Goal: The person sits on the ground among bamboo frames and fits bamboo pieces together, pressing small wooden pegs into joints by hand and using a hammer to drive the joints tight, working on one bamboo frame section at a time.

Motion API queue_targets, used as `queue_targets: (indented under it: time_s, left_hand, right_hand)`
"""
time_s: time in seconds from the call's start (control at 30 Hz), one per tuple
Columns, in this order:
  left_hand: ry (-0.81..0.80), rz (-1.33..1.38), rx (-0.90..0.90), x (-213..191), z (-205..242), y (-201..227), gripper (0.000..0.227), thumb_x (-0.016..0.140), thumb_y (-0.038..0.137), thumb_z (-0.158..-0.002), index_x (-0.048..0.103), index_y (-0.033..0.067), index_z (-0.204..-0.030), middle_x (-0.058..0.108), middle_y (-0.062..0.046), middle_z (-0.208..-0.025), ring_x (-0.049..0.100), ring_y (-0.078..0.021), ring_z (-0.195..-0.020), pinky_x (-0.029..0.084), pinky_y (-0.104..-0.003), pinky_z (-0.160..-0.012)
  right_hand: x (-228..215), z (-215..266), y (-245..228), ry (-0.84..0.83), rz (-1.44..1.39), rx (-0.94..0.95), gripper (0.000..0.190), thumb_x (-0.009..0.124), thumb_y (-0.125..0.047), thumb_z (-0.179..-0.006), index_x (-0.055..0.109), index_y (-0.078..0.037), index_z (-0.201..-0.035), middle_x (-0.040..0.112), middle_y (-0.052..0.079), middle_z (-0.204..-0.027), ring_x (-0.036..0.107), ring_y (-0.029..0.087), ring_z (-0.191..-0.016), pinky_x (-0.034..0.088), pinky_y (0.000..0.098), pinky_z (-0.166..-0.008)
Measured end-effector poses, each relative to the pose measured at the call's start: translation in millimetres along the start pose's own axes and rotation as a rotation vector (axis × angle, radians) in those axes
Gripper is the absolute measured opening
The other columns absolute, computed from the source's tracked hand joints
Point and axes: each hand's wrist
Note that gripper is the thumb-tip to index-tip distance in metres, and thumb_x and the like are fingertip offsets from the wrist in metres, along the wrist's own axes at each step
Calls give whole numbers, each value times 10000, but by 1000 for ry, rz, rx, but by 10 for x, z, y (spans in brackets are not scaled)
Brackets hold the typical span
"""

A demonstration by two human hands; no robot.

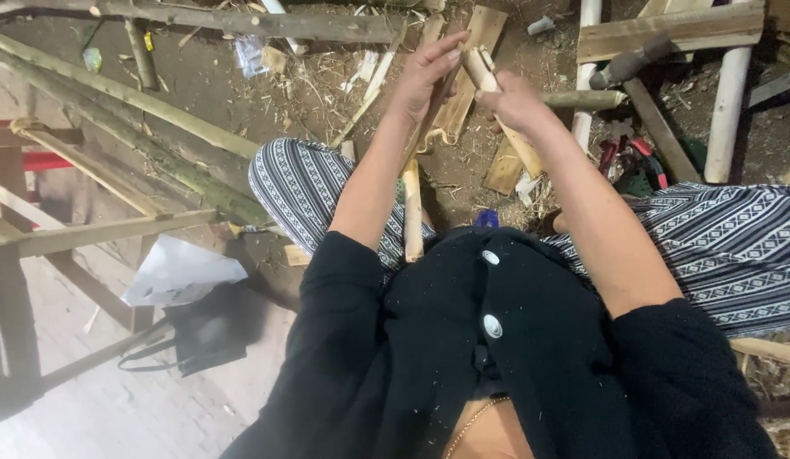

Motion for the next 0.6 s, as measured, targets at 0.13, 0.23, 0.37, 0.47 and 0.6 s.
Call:
queue_targets:
  time_s: [0.13, 0.23, 0.37, 0.47, 0.6]
  left_hand:
    - [42, -101, 14, 38, 10, 15, 372, 796, 97, -888, 736, 130, -1253, 788, -133, -985, 596, -117, -572, 547, -238, -483]
    - [109, -188, 1, 161, 105, 132, 388, 802, 125, -865, 735, 100, -1247, 772, -91, -903, 560, -92, -567, 520, -235, -478]
    - [133, -260, 9, 220, 164, 185, 429, 825, 164, -843, 726, 63, -1248, 722, -50, -743, 505, -62, -512, 491, -225, -463]
    - [131, -327, 76, 153, 123, 156, 397, 847, 208, -820, 758, 91, -1188, 734, -62, -749, 545, -81, -524, 517, -237, -464]
    - [119, -322, 99, 119, 174, 178, 407, 834, 183, -844, 735, 83, -1227, 748, -62, -818, 550, -83, -560, 492, -234, -474]
  right_hand:
    - [70, -210, 98, -27, -61, -40, 406, 531, -197, -1064, 488, -70, -1447, 636, 54, -950, 578, 98, -664, 537, 204, -556]
    - [118, -320, 159, -30, -42, -43, 373, 547, -199, -1062, 513, -29, -1392, 635, 81, -932, 600, 129, -629, 563, 226, -538]
    - [139, -188, 29, -37, 1, -19, 333, 561, -221, -1069, 539, 30, -1287, 628, 124, -947, 681, 196, -657, 641, 259, -595]
    - [165, -218, 15, -58, -41, -13, 304, 571, -226, -1075, 579, 23, -1248, 618, 93, -847, 632, 158, -580, 610, 229, -534]
    - [189, -188, -20, -90, -99, 5, 280, 559, -207, -1073, 592, 16, -1238, 624, 94, -857, 621, 156, -555, 608, 237, -527]
Point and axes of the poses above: each hand's wrist, its own z-axis away from the middle knuckle, its own x-axis out of the palm, y = z × x
